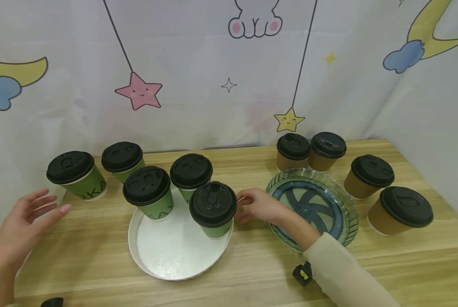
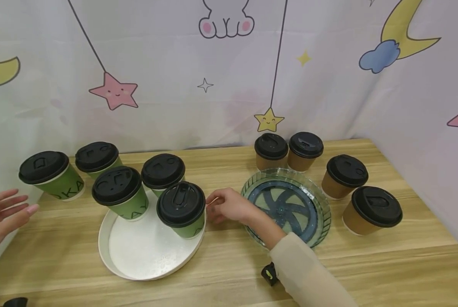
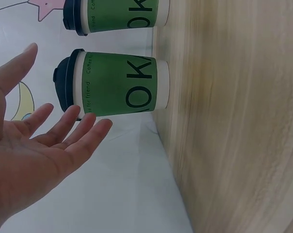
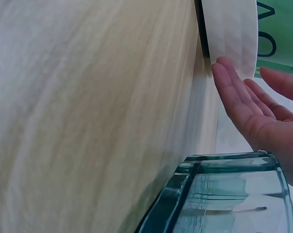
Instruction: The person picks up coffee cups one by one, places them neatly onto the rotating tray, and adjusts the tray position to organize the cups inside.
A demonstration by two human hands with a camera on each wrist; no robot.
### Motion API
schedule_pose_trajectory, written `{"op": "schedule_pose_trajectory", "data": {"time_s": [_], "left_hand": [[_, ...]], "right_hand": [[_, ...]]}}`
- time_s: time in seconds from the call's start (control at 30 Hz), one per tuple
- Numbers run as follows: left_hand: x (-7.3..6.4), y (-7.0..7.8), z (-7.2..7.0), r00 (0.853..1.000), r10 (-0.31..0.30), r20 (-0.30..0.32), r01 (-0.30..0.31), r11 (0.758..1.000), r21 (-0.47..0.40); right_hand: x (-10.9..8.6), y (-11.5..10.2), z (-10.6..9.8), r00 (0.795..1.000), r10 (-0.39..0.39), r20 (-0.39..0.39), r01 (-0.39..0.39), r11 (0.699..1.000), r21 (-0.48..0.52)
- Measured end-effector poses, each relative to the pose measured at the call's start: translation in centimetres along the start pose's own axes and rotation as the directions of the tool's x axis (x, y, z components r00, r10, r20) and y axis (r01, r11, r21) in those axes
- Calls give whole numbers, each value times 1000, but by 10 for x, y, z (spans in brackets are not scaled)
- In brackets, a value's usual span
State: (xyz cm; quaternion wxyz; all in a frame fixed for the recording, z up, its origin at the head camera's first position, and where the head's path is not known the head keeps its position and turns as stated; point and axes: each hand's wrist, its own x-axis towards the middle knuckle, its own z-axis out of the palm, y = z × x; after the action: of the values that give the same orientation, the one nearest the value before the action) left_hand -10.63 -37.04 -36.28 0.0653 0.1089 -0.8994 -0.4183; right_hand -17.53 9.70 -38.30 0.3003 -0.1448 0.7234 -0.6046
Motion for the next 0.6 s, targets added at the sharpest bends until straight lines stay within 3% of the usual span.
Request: {"op": "schedule_pose_trajectory", "data": {"time_s": [0.33, 0.6], "left_hand": [[15, -3, 2, 994, -107, -17, 108, 994, 22], [22, -2, 4, 995, -94, 18, 94, 995, 14]], "right_hand": [[1, -3, 2, 1000, -13, -8, 14, 998, 63], [1, -5, 3, 999, -9, -42, 12, 997, 74]]}}
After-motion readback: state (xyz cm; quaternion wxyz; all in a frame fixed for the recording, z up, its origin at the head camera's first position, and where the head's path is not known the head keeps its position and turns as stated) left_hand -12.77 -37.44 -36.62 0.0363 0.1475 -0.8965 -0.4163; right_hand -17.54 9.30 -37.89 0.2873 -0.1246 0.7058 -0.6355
